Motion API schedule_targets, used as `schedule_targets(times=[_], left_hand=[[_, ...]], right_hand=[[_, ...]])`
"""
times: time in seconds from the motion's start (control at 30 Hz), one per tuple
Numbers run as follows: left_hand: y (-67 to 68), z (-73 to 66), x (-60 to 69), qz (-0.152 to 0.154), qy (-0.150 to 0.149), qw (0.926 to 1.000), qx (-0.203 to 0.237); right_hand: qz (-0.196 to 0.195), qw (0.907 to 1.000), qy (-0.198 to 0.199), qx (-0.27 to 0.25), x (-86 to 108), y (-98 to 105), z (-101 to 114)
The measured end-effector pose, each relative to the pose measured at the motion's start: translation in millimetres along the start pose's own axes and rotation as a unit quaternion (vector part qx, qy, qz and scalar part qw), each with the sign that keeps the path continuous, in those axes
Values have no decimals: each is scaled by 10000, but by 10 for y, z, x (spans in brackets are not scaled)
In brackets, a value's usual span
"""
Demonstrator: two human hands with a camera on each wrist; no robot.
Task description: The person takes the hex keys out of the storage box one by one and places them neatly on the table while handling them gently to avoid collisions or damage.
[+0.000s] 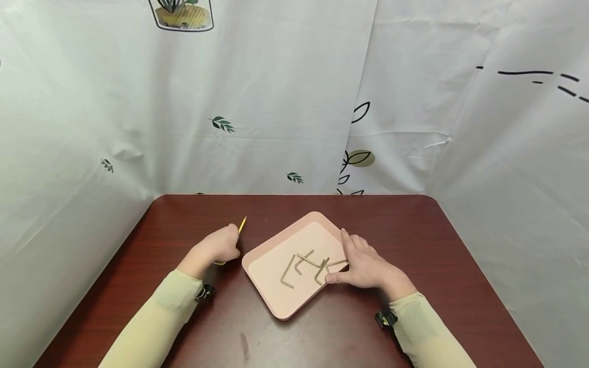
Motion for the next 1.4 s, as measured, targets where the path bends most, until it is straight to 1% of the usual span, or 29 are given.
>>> schedule_targets(times=[0.17,0.33,0.37,0.43,0.5,0.57,0.6,0.63,0.67,0.7,0.73,0.83,0.87,0.93,1.07,1.1,1.13,1.17,1.27,1.3,1.37,1.4], left_hand=[[7,-32,26,-10,-10,10000,-41],[107,-149,124,142,48,9998,134],[113,-163,136,148,6,9998,168],[190,-237,195,202,38,9996,186],[188,-246,216,133,-82,9998,150],[244,-297,264,157,-50,9997,178],[286,-335,291,210,18,9996,206],[251,-310,276,149,-61,9996,211],[244,-310,271,146,-54,9997,210],[264,-331,279,188,-1,9996,213],[258,-328,258,225,69,9994,234],[136,-235,164,167,67,9997,145],[141,-238,157,205,155,9996,140],[123,-219,152,170,138,9996,153],[419,-485,396,203,201,9995,144],[450,-517,421,193,176,9996,115],[437,-516,407,190,153,9997,98],[483,-565,432,240,215,9994,82],[358,-478,304,300,251,9992,84],[277,-422,240,270,215,9994,73],[227,-393,198,266,255,9993,34],[176,-355,162,212,217,9995,-24]], right_hand=[[7,10000,-18,-8,-8,9,11],[17,10000,-36,-15,-8,9,6],[20,10000,-39,-14,-7,9,5],[26,10000,-41,-7,-7,9,6],[30,10000,-46,-7,-6,9,8],[34,10000,-51,-12,-5,10,11],[39,10000,-54,-18,-4,11,13],[45,10000,-58,-25,-4,12,15],[54,10000,-62,-36,-3,13,17],[65,9999,-67,-44,-2,14,20],[75,9999,-71,-55,-2,15,22],[91,9999,-79,-70,-3,14,23],[94,9999,-80,-74,-5,13,23],[92,9999,-77,-70,-5,13,22],[92,9999,-70,-62,-1,17,25],[90,9999,-70,-62,0,17,26],[91,9999,-71,-59,0,17,26],[91,9999,-75,-60,-1,16,26],[91,9999,-89,-67,-2,12,24],[88,9999,-91,-69,-2,13,25],[85,9999,-99,-77,-3,14,25],[82,9999,-99,-75,-3,14,24]])
Point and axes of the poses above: each hand's wrist, its own x-axis away from the middle knuckle, its own y-axis out of the back of the hand, z = x × y, the point moved 5 cm from there along -x, towards the middle knuckle, and after that the axes turned 5 degrees about -z, right-handed, at the moved point
